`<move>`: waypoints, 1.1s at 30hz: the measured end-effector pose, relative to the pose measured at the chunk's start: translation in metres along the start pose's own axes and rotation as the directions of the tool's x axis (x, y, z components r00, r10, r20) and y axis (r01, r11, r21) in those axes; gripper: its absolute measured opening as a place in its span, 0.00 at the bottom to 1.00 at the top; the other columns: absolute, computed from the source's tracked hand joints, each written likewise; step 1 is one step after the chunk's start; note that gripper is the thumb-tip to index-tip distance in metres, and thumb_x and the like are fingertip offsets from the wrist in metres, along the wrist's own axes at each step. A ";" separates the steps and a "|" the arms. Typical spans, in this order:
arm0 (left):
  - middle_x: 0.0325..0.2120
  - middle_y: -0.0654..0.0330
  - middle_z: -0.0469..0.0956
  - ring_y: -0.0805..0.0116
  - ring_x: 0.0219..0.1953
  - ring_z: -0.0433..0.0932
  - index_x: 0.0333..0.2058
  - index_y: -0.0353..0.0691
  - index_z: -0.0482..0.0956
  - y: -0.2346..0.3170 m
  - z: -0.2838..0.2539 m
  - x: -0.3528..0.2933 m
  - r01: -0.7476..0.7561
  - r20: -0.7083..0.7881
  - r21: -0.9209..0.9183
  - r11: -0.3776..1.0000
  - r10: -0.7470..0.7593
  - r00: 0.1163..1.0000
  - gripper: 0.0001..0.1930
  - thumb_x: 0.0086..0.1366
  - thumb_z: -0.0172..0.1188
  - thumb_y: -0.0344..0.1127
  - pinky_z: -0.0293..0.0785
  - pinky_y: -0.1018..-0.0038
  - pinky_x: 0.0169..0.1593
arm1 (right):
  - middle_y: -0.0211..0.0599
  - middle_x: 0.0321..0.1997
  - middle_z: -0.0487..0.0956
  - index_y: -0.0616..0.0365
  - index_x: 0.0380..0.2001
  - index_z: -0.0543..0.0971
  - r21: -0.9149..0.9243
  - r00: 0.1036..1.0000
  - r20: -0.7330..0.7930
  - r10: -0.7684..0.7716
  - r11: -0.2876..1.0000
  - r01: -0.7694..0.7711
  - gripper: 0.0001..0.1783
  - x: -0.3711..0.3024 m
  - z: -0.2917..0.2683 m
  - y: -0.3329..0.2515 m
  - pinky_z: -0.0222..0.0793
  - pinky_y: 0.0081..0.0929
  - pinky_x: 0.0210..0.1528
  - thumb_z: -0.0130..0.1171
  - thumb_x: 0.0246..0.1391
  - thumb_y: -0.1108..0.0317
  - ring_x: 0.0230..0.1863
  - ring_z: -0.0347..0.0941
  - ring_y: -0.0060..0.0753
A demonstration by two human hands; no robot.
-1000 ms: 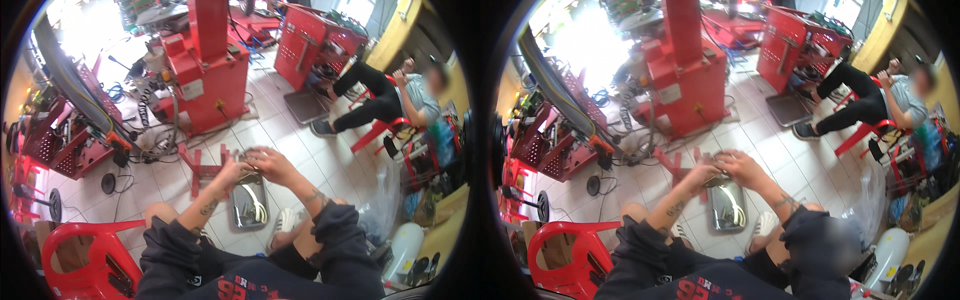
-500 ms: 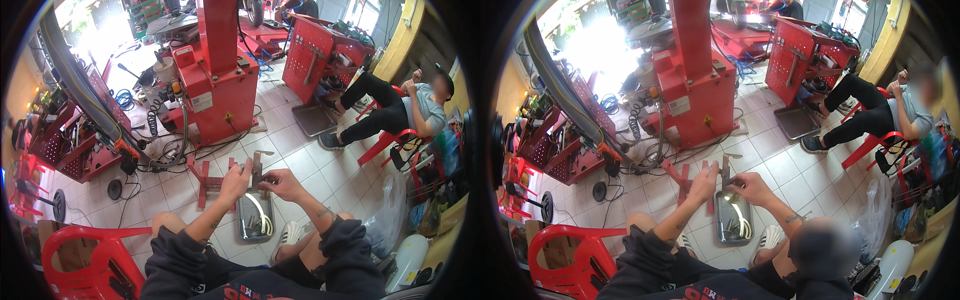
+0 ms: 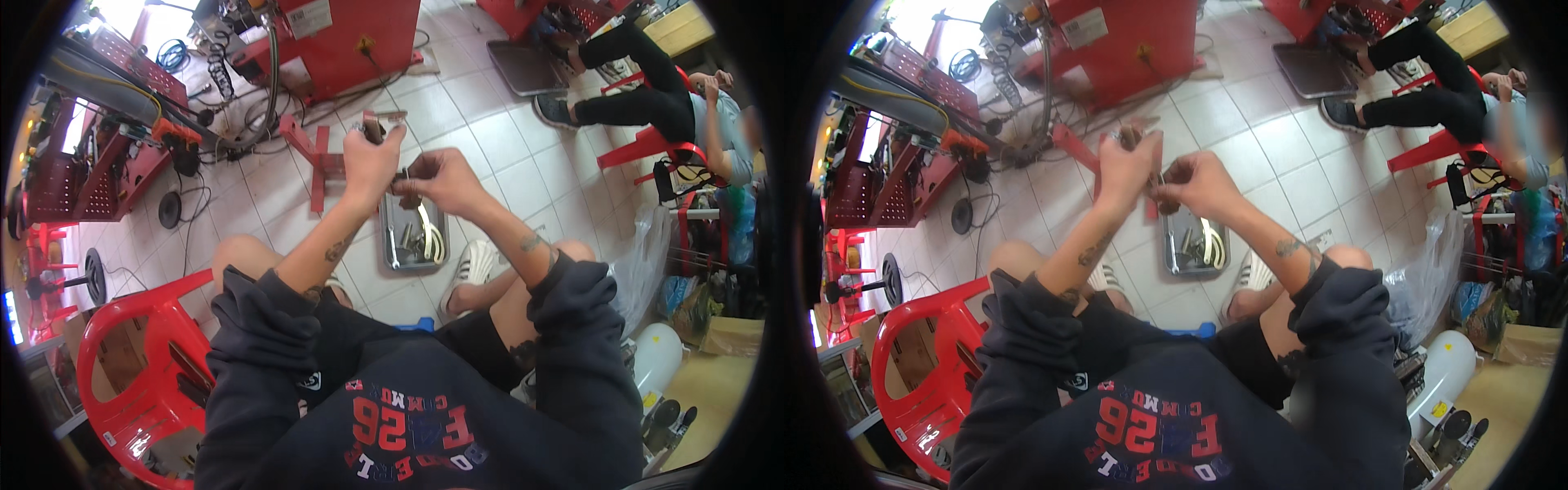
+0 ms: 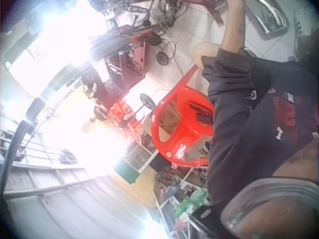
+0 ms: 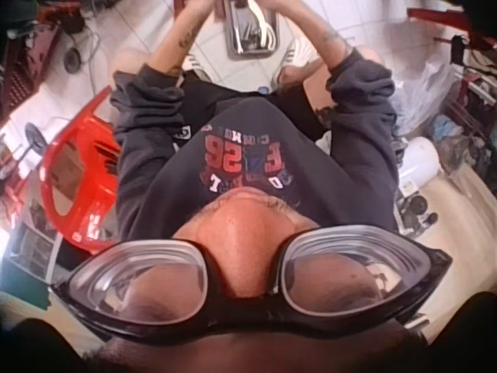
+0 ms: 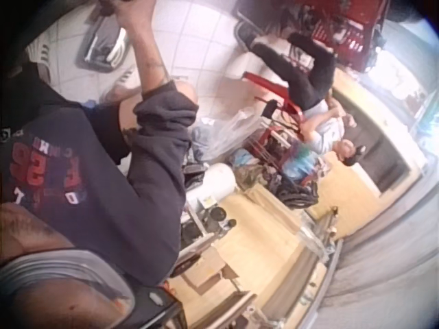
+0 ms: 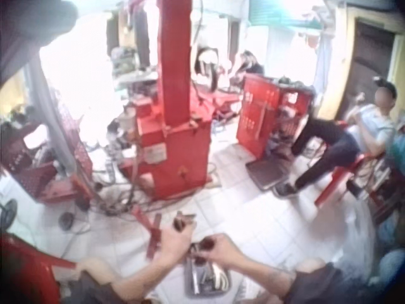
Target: The person sits on a low stool in a workshop and assembles a small metal bracket. They use a screwdriver to tighten screws into the bracket, handling the parts and tools with both hands. The person occasionally pauses to inspect the assembly or adjust their grip on the components.
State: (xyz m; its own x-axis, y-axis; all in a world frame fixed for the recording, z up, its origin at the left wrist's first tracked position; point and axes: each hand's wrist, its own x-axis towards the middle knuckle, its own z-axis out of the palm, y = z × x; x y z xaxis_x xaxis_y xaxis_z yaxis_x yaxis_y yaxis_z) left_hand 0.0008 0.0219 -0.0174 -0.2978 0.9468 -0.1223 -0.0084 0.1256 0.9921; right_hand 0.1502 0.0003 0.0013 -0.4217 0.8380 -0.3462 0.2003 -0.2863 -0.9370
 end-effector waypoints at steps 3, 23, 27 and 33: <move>0.18 0.65 0.71 0.77 0.23 0.65 0.21 0.36 0.71 -0.003 -0.002 0.000 0.021 0.013 -0.018 1.000 -0.021 1.000 0.15 0.55 0.66 0.37 0.64 0.72 0.28 | 0.44 0.26 0.83 0.70 0.28 0.79 0.016 0.999 0.051 0.002 1.000 -0.003 0.09 0.000 -0.003 0.003 0.78 0.26 0.34 0.68 0.51 0.75 0.29 0.82 0.32; 0.17 0.66 0.72 0.77 0.18 0.67 0.24 0.41 0.72 0.002 -0.012 -0.001 0.111 0.062 -0.362 0.925 -0.095 0.994 0.14 0.56 0.70 0.38 0.63 0.76 0.22 | 0.37 0.30 0.83 0.70 0.39 0.82 0.109 0.987 0.041 -0.153 0.983 0.148 0.13 0.000 0.003 -0.005 0.78 0.22 0.36 0.64 0.58 0.68 0.30 0.79 0.22; 0.18 0.67 0.71 0.79 0.16 0.68 0.25 0.42 0.72 -0.001 -0.009 -0.003 0.105 0.040 -0.470 0.877 -0.097 0.994 0.11 0.58 0.67 0.35 0.63 0.77 0.20 | 0.38 0.36 0.83 0.69 0.45 0.79 -0.013 0.988 0.118 -0.096 0.995 0.098 0.17 0.003 -0.007 -0.009 0.76 0.20 0.41 0.64 0.58 0.66 0.37 0.78 0.21; 0.12 0.69 0.62 0.76 0.15 0.62 0.21 0.46 0.65 0.013 -0.015 0.006 0.235 0.129 -0.527 0.817 -0.196 0.972 0.16 0.62 0.63 0.40 0.61 0.74 0.21 | 0.43 0.45 0.79 0.65 0.54 0.70 0.064 0.947 0.317 0.050 0.995 -0.074 0.32 0.008 -0.021 -0.001 0.72 0.30 0.52 0.63 0.57 0.51 0.48 0.76 0.29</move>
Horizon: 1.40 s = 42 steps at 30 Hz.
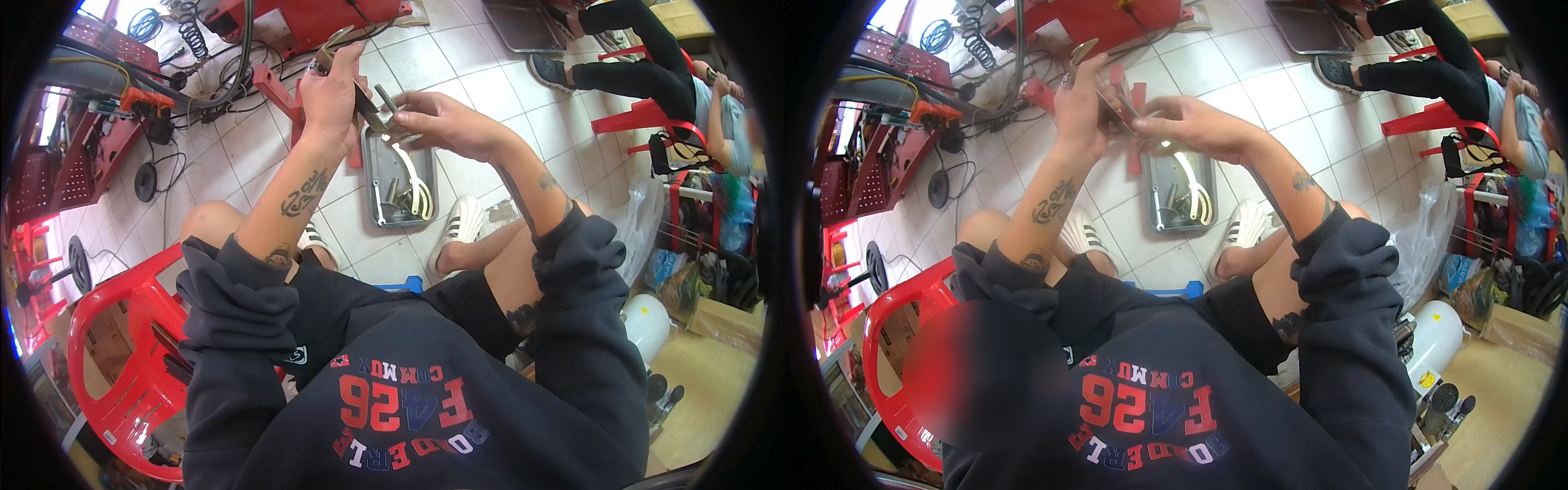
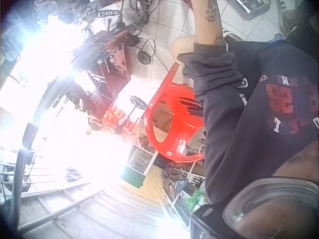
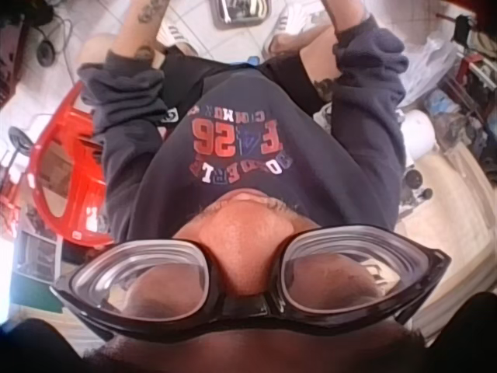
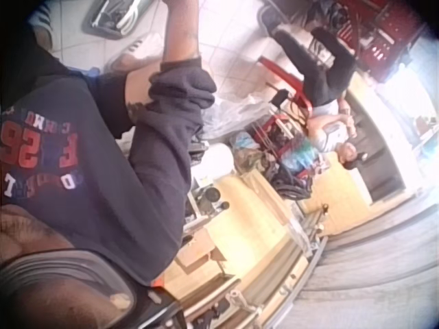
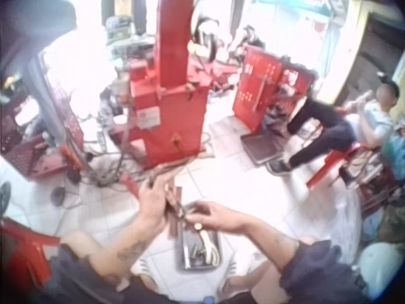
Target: The person sits on a low stool in a workshop and assembles a small metal bracket. They use a screwdriver to tighten screws into the bracket, handling the parts and tools with both hands. The person occasionally pauses to inspect the assembly or adjust their grip on the components.
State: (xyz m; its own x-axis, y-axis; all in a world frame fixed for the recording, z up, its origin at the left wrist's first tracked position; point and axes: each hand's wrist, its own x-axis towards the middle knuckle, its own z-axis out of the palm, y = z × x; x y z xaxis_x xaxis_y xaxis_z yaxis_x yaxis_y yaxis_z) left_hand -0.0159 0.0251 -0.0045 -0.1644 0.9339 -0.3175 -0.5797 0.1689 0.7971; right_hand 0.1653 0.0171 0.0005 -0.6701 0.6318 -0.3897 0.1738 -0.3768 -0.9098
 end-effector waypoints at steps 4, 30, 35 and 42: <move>0.15 0.66 0.68 0.76 0.14 0.65 0.25 0.43 0.71 -0.006 -0.001 -0.006 0.058 0.078 -0.073 0.996 -0.053 0.996 0.11 0.59 0.66 0.35 0.63 0.76 0.20 | 0.44 0.46 0.79 0.66 0.52 0.69 0.155 0.957 0.281 0.073 0.981 -0.121 0.33 -0.001 0.002 0.011 0.75 0.33 0.53 0.65 0.56 0.49 0.47 0.78 0.35; 0.24 0.64 0.76 0.75 0.25 0.71 0.28 0.33 0.76 -0.018 0.008 -0.008 -0.320 -0.200 0.296 0.900 0.386 0.901 0.18 0.58 0.69 0.43 0.70 0.73 0.32 | 0.42 0.34 0.81 0.57 0.68 0.56 -0.154 0.964 -0.244 -0.105 0.986 0.068 0.44 0.014 0.026 0.019 0.77 0.24 0.35 0.67 0.50 0.69 0.34 0.79 0.28; 0.24 0.62 0.77 0.74 0.27 0.72 0.29 0.31 0.76 -0.020 -0.003 0.004 -0.339 -0.209 0.262 0.904 0.396 0.894 0.21 0.56 0.71 0.46 0.70 0.72 0.34 | 0.42 0.39 0.82 0.63 0.70 0.50 -0.470 0.923 -0.237 -0.305 0.867 0.165 0.50 0.009 0.034 0.019 0.75 0.27 0.48 0.69 0.52 0.67 0.39 0.80 0.31; 0.25 0.63 0.77 0.76 0.27 0.72 0.32 0.33 0.78 -0.005 0.001 0.003 -0.443 -0.188 0.301 0.844 0.508 0.840 0.16 0.58 0.70 0.42 0.70 0.74 0.34 | 0.38 0.33 0.83 0.70 0.67 0.57 -0.285 0.895 -0.338 -0.291 0.938 0.197 0.44 -0.023 0.021 -0.015 0.76 0.21 0.41 0.68 0.54 0.67 0.31 0.79 0.23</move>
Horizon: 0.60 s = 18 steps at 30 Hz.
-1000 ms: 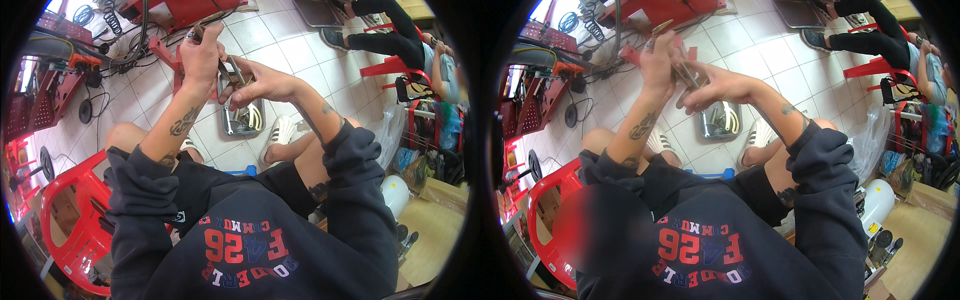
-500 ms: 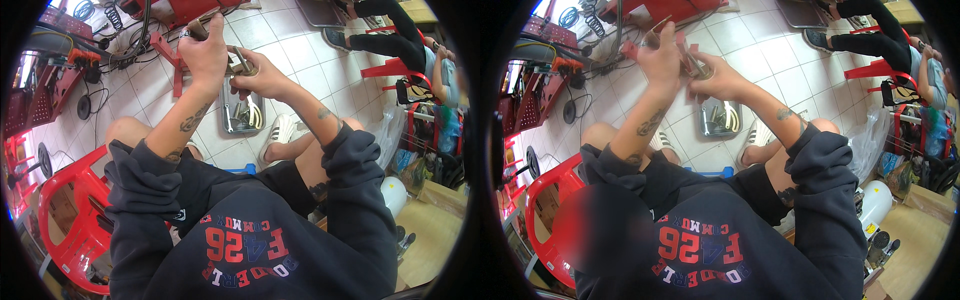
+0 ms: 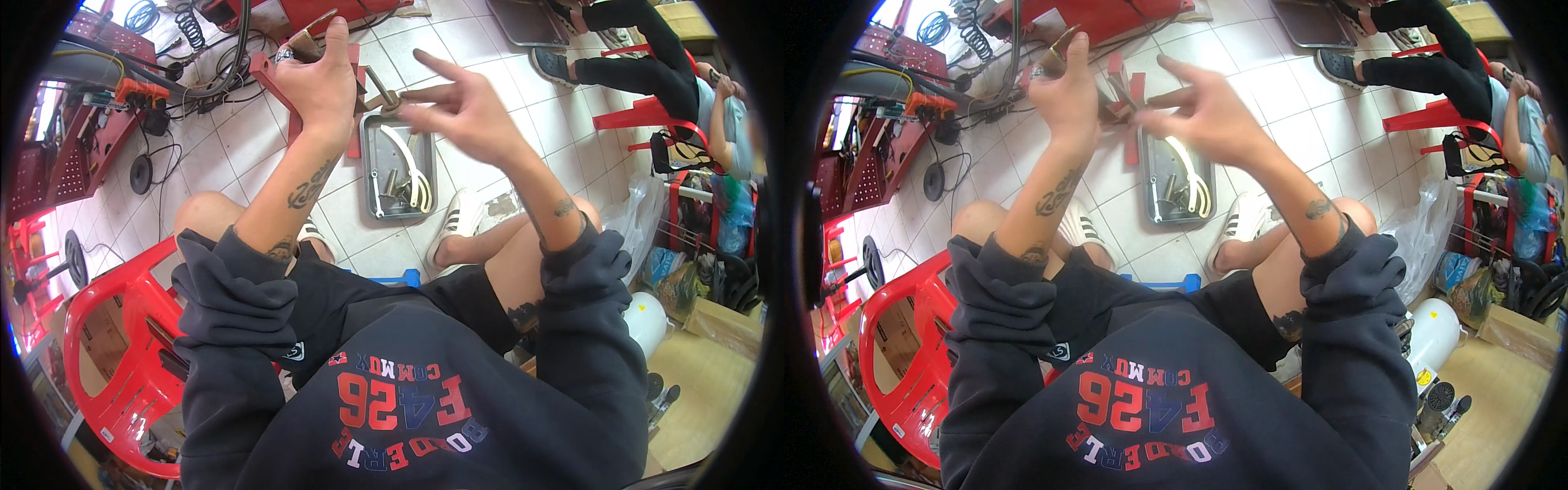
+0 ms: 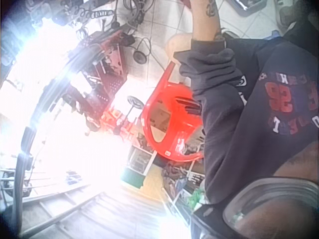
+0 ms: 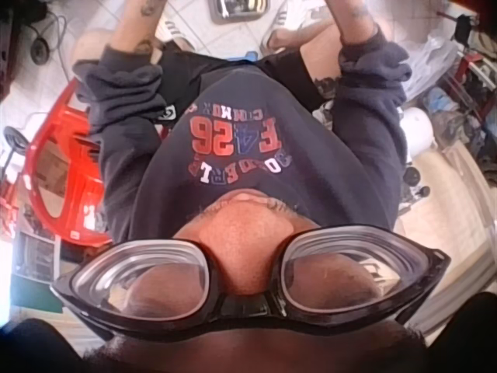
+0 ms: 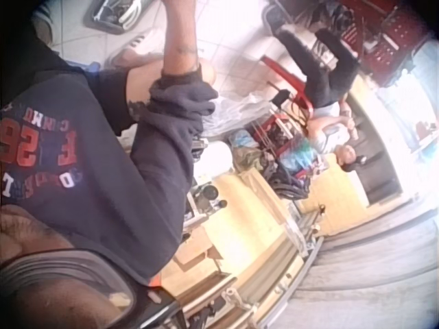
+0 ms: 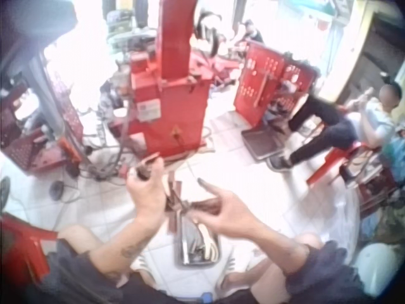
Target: The person sits on a low stool in a workshop and assembles a small metal bracket. They use a screwdriver to tighten screws into the bracket, handling the parts and tools with both hands. The person occasionally pauses to inspect the assembly or adjust their grip on the components.
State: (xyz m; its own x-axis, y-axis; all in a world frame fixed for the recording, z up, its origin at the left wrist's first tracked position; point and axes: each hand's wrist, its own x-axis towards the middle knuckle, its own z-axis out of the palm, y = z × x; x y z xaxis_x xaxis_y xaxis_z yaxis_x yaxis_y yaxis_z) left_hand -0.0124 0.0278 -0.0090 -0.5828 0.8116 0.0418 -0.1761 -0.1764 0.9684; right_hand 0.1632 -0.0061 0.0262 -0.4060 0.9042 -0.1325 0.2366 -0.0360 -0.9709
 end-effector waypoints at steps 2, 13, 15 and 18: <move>0.26 0.63 0.77 0.76 0.27 0.72 0.32 0.33 0.78 -0.005 -0.005 0.003 0.002 0.004 -0.017 1.000 -0.002 1.000 0.16 0.57 0.70 0.41 0.70 0.74 0.33 | 0.24 0.16 0.74 0.71 0.53 0.74 0.049 0.995 -0.099 -0.024 0.998 0.029 0.25 0.002 -0.020 -0.015 0.64 0.17 0.23 0.62 0.59 0.63 0.16 0.65 0.15; 0.28 0.62 0.76 0.75 0.29 0.72 0.34 0.33 0.77 -0.010 0.004 -0.002 0.125 0.030 -0.089 0.988 -0.123 0.992 0.17 0.56 0.72 0.40 0.70 0.75 0.35 | 0.24 0.11 0.62 0.67 0.40 0.80 -0.092 0.934 0.020 0.356 0.931 -0.353 0.39 0.007 -0.014 0.001 0.58 0.19 0.20 0.36 0.68 0.37 0.14 0.58 0.18; 0.28 0.62 0.76 0.75 0.29 0.72 0.34 0.33 0.76 -0.011 0.004 0.001 0.115 0.023 -0.049 0.992 -0.114 0.993 0.18 0.56 0.72 0.40 0.70 0.74 0.36 | 0.22 0.08 0.59 0.62 0.18 0.76 0.134 0.958 -0.034 0.285 0.951 -0.278 0.41 0.005 -0.031 -0.004 0.48 0.16 0.15 0.36 0.67 0.35 0.10 0.52 0.14; 0.28 0.62 0.75 0.75 0.29 0.72 0.35 0.33 0.75 -0.015 0.001 0.001 0.164 0.027 -0.034 0.986 -0.164 0.986 0.18 0.56 0.72 0.41 0.70 0.75 0.36 | 0.22 0.08 0.59 0.61 0.22 0.77 0.067 0.976 -0.039 0.213 0.975 -0.210 0.40 0.007 -0.048 -0.007 0.50 0.16 0.17 0.36 0.66 0.35 0.11 0.53 0.14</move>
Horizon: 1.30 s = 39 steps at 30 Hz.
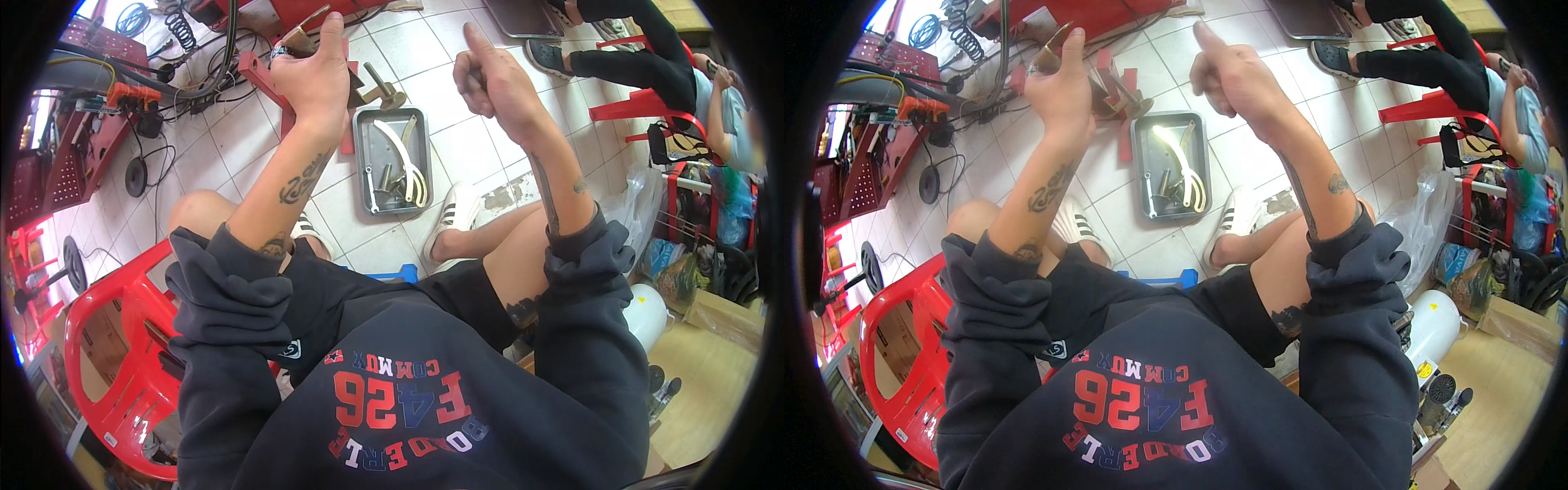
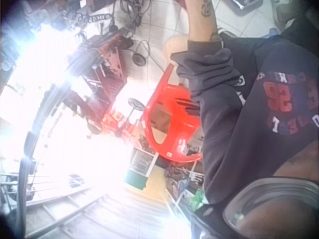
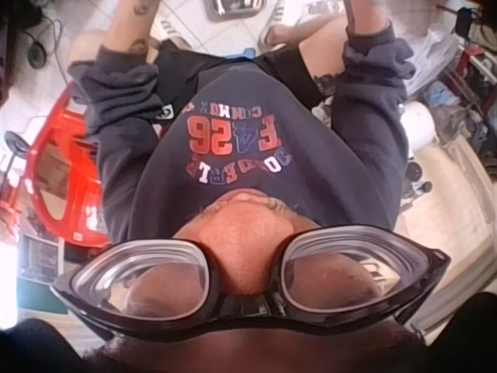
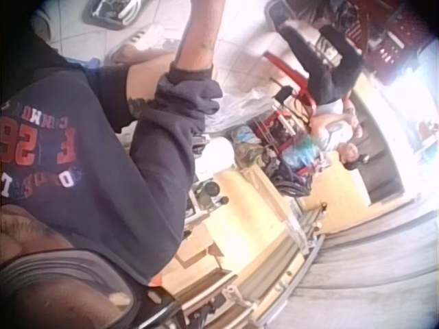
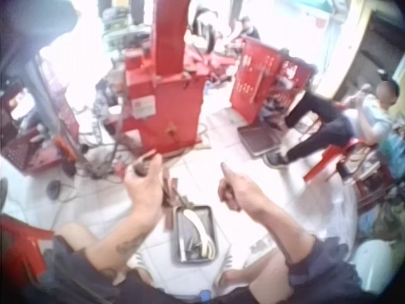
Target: The person sits on a low stool in a workshop and assembles a small metal bracket. They use a screwdriver to tighten screws into the bracket, handling the parts and tools with both hands. The person occasionally pauses to inspect the assembly or adjust their grip on the components.
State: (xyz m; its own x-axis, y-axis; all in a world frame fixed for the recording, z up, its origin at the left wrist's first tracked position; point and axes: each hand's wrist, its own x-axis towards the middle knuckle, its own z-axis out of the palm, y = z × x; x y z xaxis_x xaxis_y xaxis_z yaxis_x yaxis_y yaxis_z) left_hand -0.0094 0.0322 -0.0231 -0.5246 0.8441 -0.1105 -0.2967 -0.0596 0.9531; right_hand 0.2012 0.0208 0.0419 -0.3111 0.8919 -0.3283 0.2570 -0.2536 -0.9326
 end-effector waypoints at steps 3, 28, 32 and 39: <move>0.28 0.62 0.75 0.75 0.29 0.71 0.34 0.34 0.75 -0.003 -0.001 0.002 0.004 -0.015 -0.013 1.000 -0.004 1.000 0.18 0.57 0.72 0.41 0.70 0.75 0.36 | 0.22 0.08 0.60 0.65 0.37 0.82 -0.176 1.000 -0.020 0.014 0.984 -0.018 0.43 0.000 0.016 0.006 0.53 0.17 0.18 0.33 0.66 0.34 0.11 0.55 0.16; 0.26 0.61 0.75 0.72 0.23 0.74 0.35 0.36 0.77 -0.004 0.005 -0.009 0.092 0.160 0.002 0.996 -0.091 0.983 0.12 0.61 0.67 0.39 0.72 0.72 0.26 | 0.38 0.44 0.81 0.65 0.49 0.78 -0.040 0.973 -0.172 -0.154 0.988 0.149 0.24 0.010 0.032 0.016 0.70 0.22 0.41 0.58 0.62 0.54 0.38 0.74 0.22; 0.23 0.64 0.73 0.73 0.21 0.72 0.33 0.37 0.76 -0.002 0.007 -0.013 0.143 0.141 0.058 0.988 -0.150 0.979 0.12 0.61 0.67 0.39 0.71 0.73 0.23 | 0.27 0.40 0.79 0.58 0.51 0.79 -0.128 0.989 0.067 -0.134 0.982 0.142 0.19 0.019 0.015 0.023 0.69 0.24 0.51 0.51 0.67 0.57 0.41 0.73 0.19; 0.28 0.58 0.81 0.73 0.29 0.75 0.29 0.30 0.79 0.001 0.007 -0.022 0.180 0.123 0.024 0.983 -0.182 0.976 0.15 0.56 0.70 0.39 0.73 0.70 0.35 | 0.39 0.40 0.83 0.70 0.46 0.79 -0.075 0.947 0.312 -0.076 0.992 0.104 0.17 0.009 0.038 0.038 0.70 0.26 0.50 0.55 0.63 0.65 0.43 0.76 0.26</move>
State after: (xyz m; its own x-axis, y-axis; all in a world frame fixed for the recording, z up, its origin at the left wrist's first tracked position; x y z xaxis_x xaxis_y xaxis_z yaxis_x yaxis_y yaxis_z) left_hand 0.0076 0.0178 -0.0176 -0.3596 0.9000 -0.2462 -0.3669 0.1062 0.9242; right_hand 0.1730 0.0048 -0.0028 -0.5993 0.7472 -0.2872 0.2908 -0.1310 -0.9478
